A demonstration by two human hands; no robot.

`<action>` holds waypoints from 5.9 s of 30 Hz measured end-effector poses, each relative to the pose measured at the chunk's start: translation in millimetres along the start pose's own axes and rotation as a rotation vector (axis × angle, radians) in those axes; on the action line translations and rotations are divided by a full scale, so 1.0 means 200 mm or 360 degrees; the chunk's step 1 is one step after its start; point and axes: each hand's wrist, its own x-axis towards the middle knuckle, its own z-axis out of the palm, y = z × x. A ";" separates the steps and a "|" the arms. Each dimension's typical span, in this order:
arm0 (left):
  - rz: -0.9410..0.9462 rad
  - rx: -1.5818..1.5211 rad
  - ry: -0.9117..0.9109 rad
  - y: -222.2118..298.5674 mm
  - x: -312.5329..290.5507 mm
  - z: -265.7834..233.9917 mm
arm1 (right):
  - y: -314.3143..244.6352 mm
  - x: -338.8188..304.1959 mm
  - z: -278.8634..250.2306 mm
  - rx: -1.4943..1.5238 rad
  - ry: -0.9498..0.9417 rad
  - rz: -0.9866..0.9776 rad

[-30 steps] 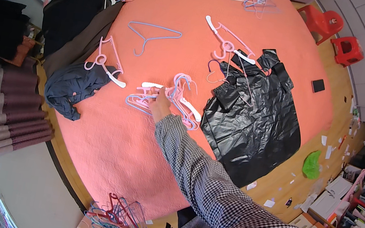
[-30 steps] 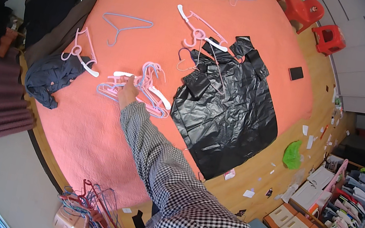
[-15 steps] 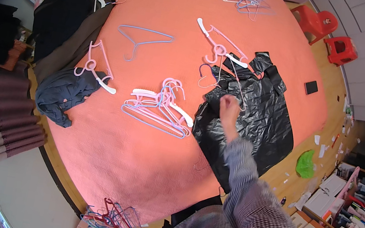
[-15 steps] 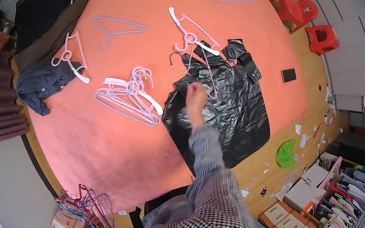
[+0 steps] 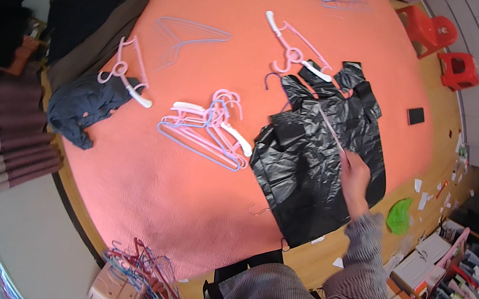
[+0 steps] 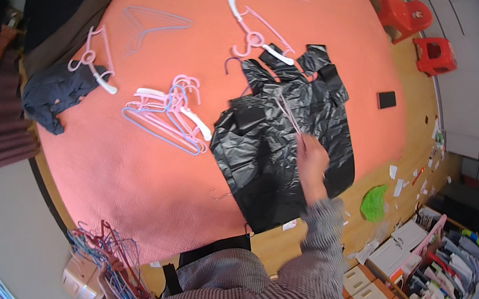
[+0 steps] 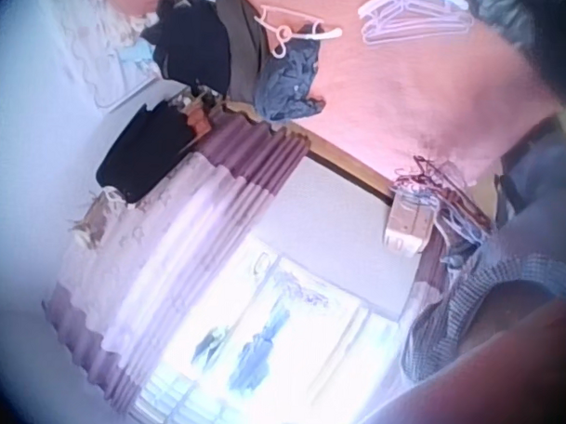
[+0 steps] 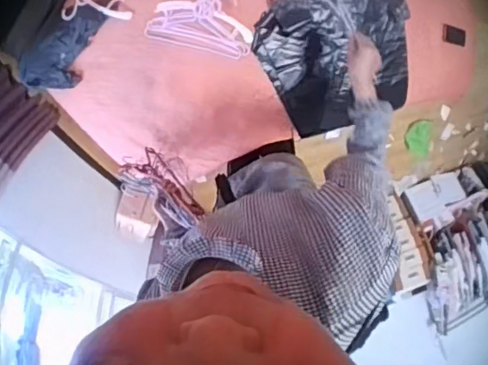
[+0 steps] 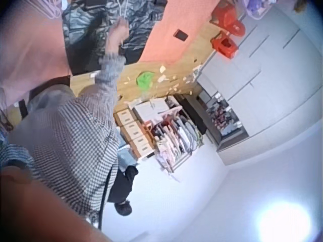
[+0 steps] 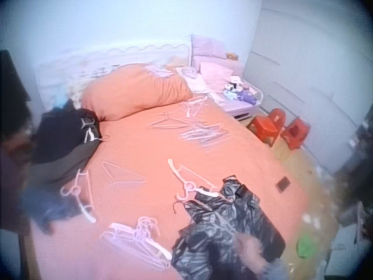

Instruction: The person gathers plastic clothes hangers from the floor and bed, untangles them, and places them into a black plastic bag. The person handles the hangers one by one and in small groups, moving between the floor and the bed to collect them.

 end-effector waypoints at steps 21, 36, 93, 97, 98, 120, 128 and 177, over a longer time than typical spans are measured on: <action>0.0141 0.0242 0.0109 -0.06 -0.06 0.10 | -1.02 -0.24 0.69 0.2821 -0.0924 0.1582; -0.0145 0.0043 0.0058 0.01 0.05 0.02 | -1.20 0.13 1.58 0.3038 -0.0196 0.2037; 0.0166 0.0057 0.0320 0.00 0.11 0.05 | -1.11 0.49 0.56 0.2180 -0.1592 0.0883; 0.0076 0.0228 0.0625 0.05 0.08 0.01 | -1.41 0.10 0.66 0.1971 -0.1793 0.0602; 0.0039 0.0147 0.0626 0.06 0.12 0.02 | -1.45 -0.05 0.66 0.2038 -0.1909 0.0770; -0.0053 0.0095 -0.0022 0.24 -0.05 -0.11 | -1.61 -0.24 0.41 0.0588 -0.2994 -0.2012; -0.0184 0.0832 0.0177 0.14 0.02 -0.04 | -1.90 -0.36 0.85 0.1160 -0.2118 -0.2441; -0.0214 -0.0050 0.0000 -0.12 0.33 0.06 | -0.96 1.03 1.24 0.0144 -0.0330 -0.0471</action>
